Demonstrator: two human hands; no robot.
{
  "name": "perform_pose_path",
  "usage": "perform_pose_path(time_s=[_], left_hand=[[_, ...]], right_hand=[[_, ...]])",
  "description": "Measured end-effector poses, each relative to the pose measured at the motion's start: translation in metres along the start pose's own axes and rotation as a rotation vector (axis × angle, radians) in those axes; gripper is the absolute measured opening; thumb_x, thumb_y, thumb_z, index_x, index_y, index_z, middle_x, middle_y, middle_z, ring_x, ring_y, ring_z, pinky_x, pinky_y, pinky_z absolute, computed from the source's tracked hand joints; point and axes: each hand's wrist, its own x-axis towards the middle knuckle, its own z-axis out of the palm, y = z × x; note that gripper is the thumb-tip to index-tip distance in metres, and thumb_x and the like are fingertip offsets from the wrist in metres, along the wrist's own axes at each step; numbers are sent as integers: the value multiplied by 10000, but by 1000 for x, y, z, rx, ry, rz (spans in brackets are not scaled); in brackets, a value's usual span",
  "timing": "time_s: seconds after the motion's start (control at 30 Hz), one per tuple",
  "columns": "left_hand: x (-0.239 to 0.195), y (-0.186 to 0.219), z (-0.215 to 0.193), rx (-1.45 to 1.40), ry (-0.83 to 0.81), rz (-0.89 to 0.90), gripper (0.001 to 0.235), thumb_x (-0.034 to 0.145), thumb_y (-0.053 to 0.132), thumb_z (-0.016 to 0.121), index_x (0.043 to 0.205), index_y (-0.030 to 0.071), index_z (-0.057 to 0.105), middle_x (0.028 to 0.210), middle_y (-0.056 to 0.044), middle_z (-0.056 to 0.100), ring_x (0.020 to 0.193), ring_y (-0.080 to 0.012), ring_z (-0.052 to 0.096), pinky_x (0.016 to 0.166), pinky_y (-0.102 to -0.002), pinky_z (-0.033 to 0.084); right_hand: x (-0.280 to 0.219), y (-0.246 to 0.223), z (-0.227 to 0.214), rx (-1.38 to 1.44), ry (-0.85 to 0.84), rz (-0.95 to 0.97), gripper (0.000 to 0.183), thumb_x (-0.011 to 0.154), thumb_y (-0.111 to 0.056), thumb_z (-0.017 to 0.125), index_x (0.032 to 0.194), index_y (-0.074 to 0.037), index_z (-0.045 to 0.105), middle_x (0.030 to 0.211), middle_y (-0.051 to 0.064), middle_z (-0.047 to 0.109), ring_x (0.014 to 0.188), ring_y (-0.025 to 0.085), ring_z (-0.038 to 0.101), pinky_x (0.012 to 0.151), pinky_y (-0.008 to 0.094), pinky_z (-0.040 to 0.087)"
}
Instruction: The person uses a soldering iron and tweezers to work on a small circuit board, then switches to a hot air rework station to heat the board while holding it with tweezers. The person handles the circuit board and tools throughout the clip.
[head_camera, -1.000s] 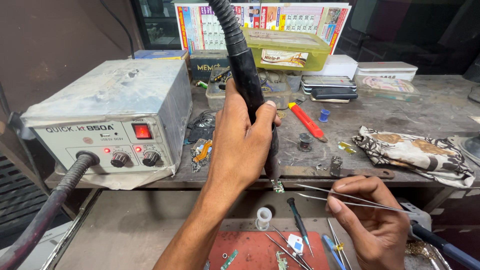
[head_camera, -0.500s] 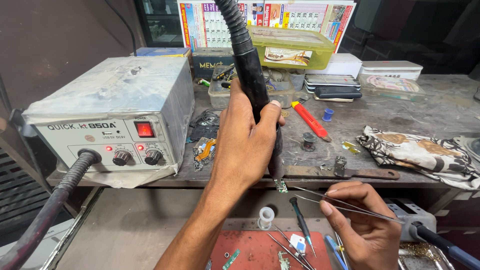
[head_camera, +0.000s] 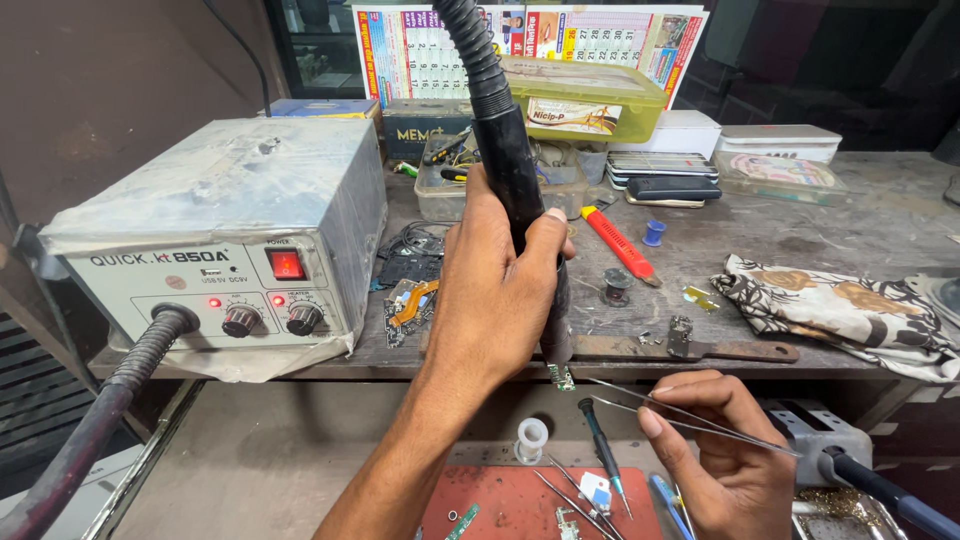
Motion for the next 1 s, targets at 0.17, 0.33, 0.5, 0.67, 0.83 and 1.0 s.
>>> perform_pose_path(time_s=[0.17, 0.33, 0.5, 0.67, 0.83, 1.0], left_hand=[[0, -1, 1, -5, -6, 1, 218, 954, 149, 561, 1121, 22, 500, 788, -80, 712, 736, -176, 727, 696, -346, 577], [-1, 1, 1, 15, -6, -17, 216, 956, 153, 564, 1121, 30, 500, 781, -78, 715, 730, -175, 727, 686, -347, 570], [-2, 3, 0, -44, -4, 4, 240, 966, 141, 563, 1167, 25, 498, 831, -84, 706, 766, -171, 739, 704, -340, 586], [-1, 5, -1, -23, -1, -20, 246, 962, 152, 572, 1159, 23, 499, 813, -77, 713, 765, -168, 751, 700, -338, 584], [2, 3, -4, 5, 8, -27, 228, 964, 157, 569, 1139, 26, 506, 802, -72, 708, 764, -166, 732, 708, -336, 569], [2, -1, -5, -40, 16, -1, 219, 968, 145, 567, 1139, 24, 502, 821, -74, 686, 778, -160, 720, 730, -330, 575]], right_hand=[[-2, 3, -1, 20, -5, 19, 172, 846, 142, 657, 998, 71, 623, 1040, 171, 672, 838, 109, 651, 671, 231, 532], [-2, 5, -2, 50, 9, 34, 167, 852, 139, 654, 1003, 74, 626, 1041, 176, 676, 819, 114, 653, 649, 233, 527], [-3, 9, -3, 42, 36, 60, 158, 861, 108, 663, 1011, 76, 626, 1025, 179, 699, 866, 153, 711, 709, 274, 596], [-2, 16, -4, 73, 26, 49, 201, 877, 51, 682, 1070, 66, 629, 977, 179, 722, 883, 199, 758, 763, 327, 651], [-2, 20, -4, 106, 25, -8, 207, 896, 43, 684, 1092, 64, 621, 956, 168, 711, 874, 186, 738, 767, 315, 631], [-2, 20, -2, 141, 29, -45, 193, 909, 48, 676, 1090, 50, 606, 1024, 160, 691, 880, 178, 712, 779, 314, 610]])
